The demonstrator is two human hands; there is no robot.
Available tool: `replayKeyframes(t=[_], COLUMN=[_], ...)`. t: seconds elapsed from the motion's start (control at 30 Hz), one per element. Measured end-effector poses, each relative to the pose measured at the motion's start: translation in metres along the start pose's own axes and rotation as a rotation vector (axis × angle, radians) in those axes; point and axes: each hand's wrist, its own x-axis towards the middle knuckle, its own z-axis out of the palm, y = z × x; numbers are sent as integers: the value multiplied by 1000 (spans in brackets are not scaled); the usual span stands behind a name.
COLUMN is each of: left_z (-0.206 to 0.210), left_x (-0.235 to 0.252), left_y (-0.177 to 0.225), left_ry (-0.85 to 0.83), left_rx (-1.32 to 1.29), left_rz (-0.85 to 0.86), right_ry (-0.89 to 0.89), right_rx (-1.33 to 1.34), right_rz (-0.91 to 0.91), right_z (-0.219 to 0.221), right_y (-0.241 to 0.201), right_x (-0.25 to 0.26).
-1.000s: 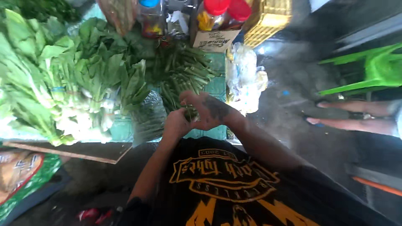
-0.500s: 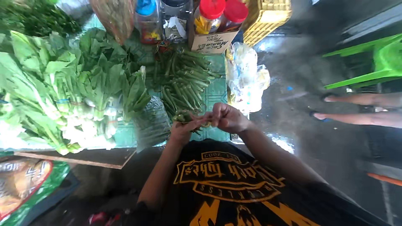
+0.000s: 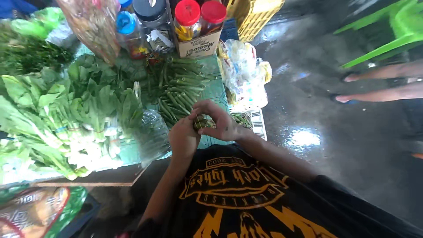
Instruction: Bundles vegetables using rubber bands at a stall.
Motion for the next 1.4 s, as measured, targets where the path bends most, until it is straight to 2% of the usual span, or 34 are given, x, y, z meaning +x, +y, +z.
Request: replayKeyframes(t=[0.13, 0.27, 0.37, 0.43, 0.5, 0.53, 0.6, 0.67, 0.73, 0.8, 0.87, 0.93, 1.03, 1.13, 1.2, 1.3, 1.4], left_z=[-1, 1, 11, 21, 31, 33, 37, 38, 39, 42, 46, 55, 76, 89, 92, 95, 95], left_x=[-2, -5, -11, -17, -20, -19, -6, 16, 45, 69, 86, 97, 110, 114, 114, 117, 120], left_y=[14, 23, 25, 19, 3, -7, -29, -47, -57, -54, -37, -21, -15, -11, -4, 4, 9], left_ry=[-71, -227, -384, -465, -425, -366, -216, -99, -56, -88, -136, -153, -68, 34, 18, -42, -25], left_rx=[39, -95, -243, -385, -533, -533, -401, -240, -143, -79, 2, 99, 174, 302, 440, 512, 317], left_rz=[-92, -158, -109, 4, 75, 39, -108, -230, -286, -309, -375, -455, -510, -486, -423, -378, -503], right_ry=[47, -174, -216, -204, -152, -104, 13, 110, 149, 117, 34, 41, 75, -12, -41, -33, 21], right_rx=[-34, -256, -151, -45, 17, 25, -19, -169, -338, -471, -629, -718, -592, -476, -472, -444, -365], right_rz=[21, -72, 15, 102, 261, 370, 630, 818, 872, 910, 985, 899, 641, 460, 334, 303, 354], right_z=[-8, -33, -54, -72, -100, -118, -158, -193, -210, -212, -198, -174, -129, -88, -72, -56, -53], right_y=[2, 3, 8, 16, 34, 46, 77, 113, 146, 167, 159, 141, 120, 108, 119, 134, 130], right_x=[-11, -18, -31, -48, -76, -93, -133, -168, -191, -200, -184, -161, -117, -72, -45, -9, 11])
